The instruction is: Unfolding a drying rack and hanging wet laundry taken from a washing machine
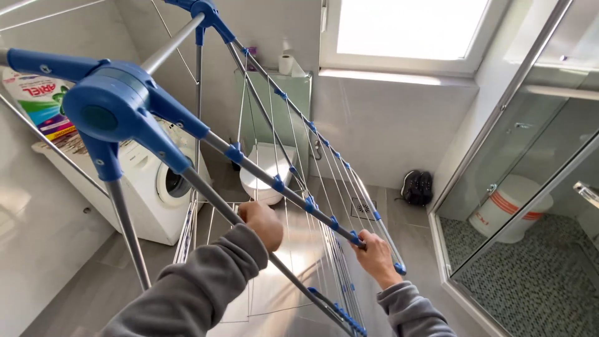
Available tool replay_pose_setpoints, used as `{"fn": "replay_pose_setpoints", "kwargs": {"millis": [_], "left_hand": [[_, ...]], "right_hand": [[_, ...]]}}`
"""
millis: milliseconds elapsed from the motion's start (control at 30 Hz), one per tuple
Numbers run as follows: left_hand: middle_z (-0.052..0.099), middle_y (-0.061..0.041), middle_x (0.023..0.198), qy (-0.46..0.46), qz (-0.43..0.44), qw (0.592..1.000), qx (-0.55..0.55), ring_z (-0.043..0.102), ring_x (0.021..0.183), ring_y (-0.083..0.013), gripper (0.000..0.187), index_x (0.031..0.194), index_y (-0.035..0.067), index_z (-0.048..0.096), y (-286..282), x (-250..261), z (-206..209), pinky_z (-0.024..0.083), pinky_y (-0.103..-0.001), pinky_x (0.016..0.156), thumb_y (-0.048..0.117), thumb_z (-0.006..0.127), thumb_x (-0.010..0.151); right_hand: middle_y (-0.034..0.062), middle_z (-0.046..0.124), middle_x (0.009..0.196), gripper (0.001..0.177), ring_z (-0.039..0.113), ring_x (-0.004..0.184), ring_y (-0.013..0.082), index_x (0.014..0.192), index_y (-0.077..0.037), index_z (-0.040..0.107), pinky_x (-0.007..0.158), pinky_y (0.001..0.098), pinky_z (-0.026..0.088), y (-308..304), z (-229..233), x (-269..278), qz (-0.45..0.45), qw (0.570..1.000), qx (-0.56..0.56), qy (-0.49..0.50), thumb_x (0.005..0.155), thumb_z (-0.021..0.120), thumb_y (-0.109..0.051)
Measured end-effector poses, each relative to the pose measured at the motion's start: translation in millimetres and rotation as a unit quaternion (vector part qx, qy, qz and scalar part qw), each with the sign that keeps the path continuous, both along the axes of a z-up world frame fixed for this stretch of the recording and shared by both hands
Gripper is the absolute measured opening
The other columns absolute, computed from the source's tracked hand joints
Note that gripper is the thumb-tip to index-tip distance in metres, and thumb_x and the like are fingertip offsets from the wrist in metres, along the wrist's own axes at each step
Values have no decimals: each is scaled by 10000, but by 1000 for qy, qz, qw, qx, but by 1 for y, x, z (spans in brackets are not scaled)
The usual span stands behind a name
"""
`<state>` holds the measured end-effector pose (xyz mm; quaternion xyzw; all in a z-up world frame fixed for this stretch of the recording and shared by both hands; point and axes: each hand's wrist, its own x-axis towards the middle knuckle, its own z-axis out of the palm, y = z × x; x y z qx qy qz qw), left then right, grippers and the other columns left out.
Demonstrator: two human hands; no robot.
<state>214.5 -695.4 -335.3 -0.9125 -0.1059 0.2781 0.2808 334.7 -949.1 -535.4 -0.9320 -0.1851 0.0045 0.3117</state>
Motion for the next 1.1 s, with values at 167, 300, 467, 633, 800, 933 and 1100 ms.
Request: {"fn": "replay_pose_setpoints", "kwargs": {"millis": [167, 300, 467, 633, 800, 933, 1100], "left_hand": [[745, -7, 1091, -93, 59, 990, -91, 729, 992, -251, 200, 1103, 177, 767, 1, -10, 24, 616, -416, 738, 254, 645, 965], [792, -20, 872, -228, -11, 968, -106, 766, 956, -292, 120, 884, 191, 809, 24, 17, -29, 590, -449, 763, 231, 730, 803], [737, -141, 766, -392, -36, 885, -250, 746, 859, -379, 277, 753, 124, 771, -13, -12, 42, 579, -469, 731, 397, 765, 801], [601, -36, 599, -506, -47, 793, -335, 592, 600, -234, 535, 629, 162, 619, -4, 0, 55, 424, -416, 551, 619, 795, 846], [573, 9, 530, -580, -35, 702, -412, 521, 512, -155, 516, 622, 164, 624, -1, -2, 71, 394, -367, 534, 593, 790, 855], [354, 61, 518, -646, -29, 535, -545, 296, 538, -75, 569, 568, 146, 435, -3, -16, 92, 294, -285, 537, 359, 858, 883], [234, 63, 577, -648, -20, 415, -638, 242, 552, -74, 645, 593, 160, 283, 6, -28, 110, 245, -259, 513, 320, 825, 905]], "right_hand": [[38, 665, 725, 143, 612, 597, 187, 839, -159, 644, 518, 338, 517, -38, 33, 36, -4, 995, 32, -96, 941, 714, -232], [13, 668, 742, 64, 739, 793, 267, 816, -299, 637, 736, 434, 604, -78, 74, 70, -99, 965, -32, -241, 797, 669, -352], [95, 638, 719, 306, 714, 797, 352, 847, -240, 668, 727, 483, 567, -123, 170, 102, -107, 919, -38, -377, 965, 697, -521], [8, 616, 686, 173, 569, 572, 167, 1082, -182, 715, 559, 330, 499, -150, 285, 104, -100, 906, -90, -402, 1142, 694, -343], [-39, 647, 727, 188, 606, 588, 133, 1278, -179, 750, 550, 300, 510, -176, 349, 154, -145, 810, -141, -550, 1180, 783, -336], [21, 683, 824, 367, 707, 697, 230, 1463, -59, 732, 558, 359, 518, -188, 399, 189, -98, 779, -98, -611, 1111, 777, -156], [150, 480, 721, 366, 483, 531, 289, 1514, 149, 627, 493, 401, 418, -216, 437, 323, -33, 792, -23, -609, 1182, 554, 13]]}}
